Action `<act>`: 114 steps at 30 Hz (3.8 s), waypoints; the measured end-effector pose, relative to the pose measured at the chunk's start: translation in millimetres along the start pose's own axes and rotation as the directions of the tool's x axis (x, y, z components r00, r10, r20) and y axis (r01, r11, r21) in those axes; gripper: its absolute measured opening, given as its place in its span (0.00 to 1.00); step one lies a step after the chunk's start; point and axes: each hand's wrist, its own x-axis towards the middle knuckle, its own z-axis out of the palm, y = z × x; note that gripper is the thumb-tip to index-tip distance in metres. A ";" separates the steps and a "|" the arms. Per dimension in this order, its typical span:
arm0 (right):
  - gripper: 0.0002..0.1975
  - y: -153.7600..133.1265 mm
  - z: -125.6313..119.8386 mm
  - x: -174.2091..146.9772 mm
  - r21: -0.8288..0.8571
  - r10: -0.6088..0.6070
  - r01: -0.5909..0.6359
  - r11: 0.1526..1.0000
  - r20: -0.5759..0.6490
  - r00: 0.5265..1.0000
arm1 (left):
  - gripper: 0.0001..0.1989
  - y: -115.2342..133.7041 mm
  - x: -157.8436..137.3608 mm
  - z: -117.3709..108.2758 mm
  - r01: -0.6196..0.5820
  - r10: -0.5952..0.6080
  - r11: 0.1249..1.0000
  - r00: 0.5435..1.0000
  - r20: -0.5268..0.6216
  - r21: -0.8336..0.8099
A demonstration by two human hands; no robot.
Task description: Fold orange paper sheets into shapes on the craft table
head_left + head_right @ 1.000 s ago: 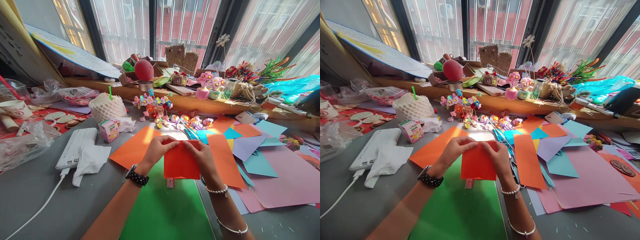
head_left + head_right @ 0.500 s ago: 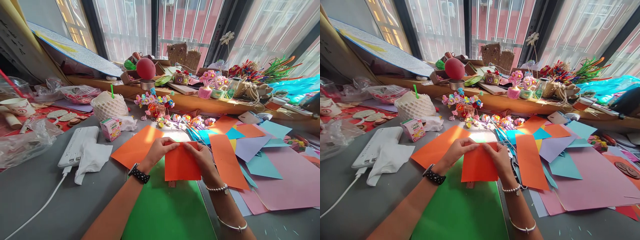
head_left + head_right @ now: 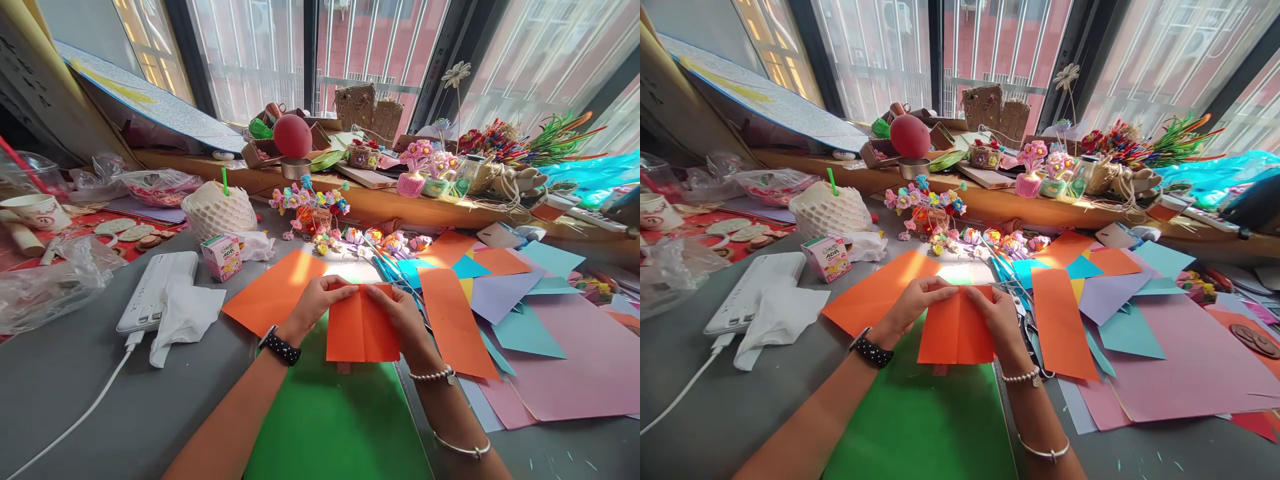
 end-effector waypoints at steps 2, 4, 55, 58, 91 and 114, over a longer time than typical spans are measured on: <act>0.16 0.0 0.8 0.2 0.014 0.003 -0.003 1.000 -0.005 1.000 | 0.12 -0.1 -0.2 0.0 0.012 -0.012 1.000 1.000 0.002 -0.015; 0.16 0.5 0.9 0.7 -0.013 -0.013 0.013 1.000 -0.023 1.000 | 0.12 0.3 -0.8 0.2 0.030 -0.030 0.999 1.000 -0.002 -0.021; 0.21 7.3 4.2 4.0 -0.045 -0.032 0.028 0.999 -0.079 0.996 | 0.16 -9.1 -1.3 -0.3 0.107 -0.109 0.984 0.994 -0.003 -0.139; 0.19 6.5 4.8 3.8 -0.033 -0.017 0.015 0.999 -0.064 0.998 | 0.15 -8.4 -1.5 0.6 0.090 -0.095 0.984 0.995 -0.028 -0.156; 0.15 11.5 7.6 4.8 0.062 -0.028 0.037 0.997 -0.146 0.989 | 0.16 -9.5 -0.7 1.4 0.132 -0.133 0.969 0.991 0.007 -0.211; 0.12 9.5 11.0 6.3 0.232 0.062 -0.038 0.972 -0.095 0.994 | 0.16 -3.8 -2.2 5.3 0.092 -0.112 0.965 0.991 -0.068 -0.247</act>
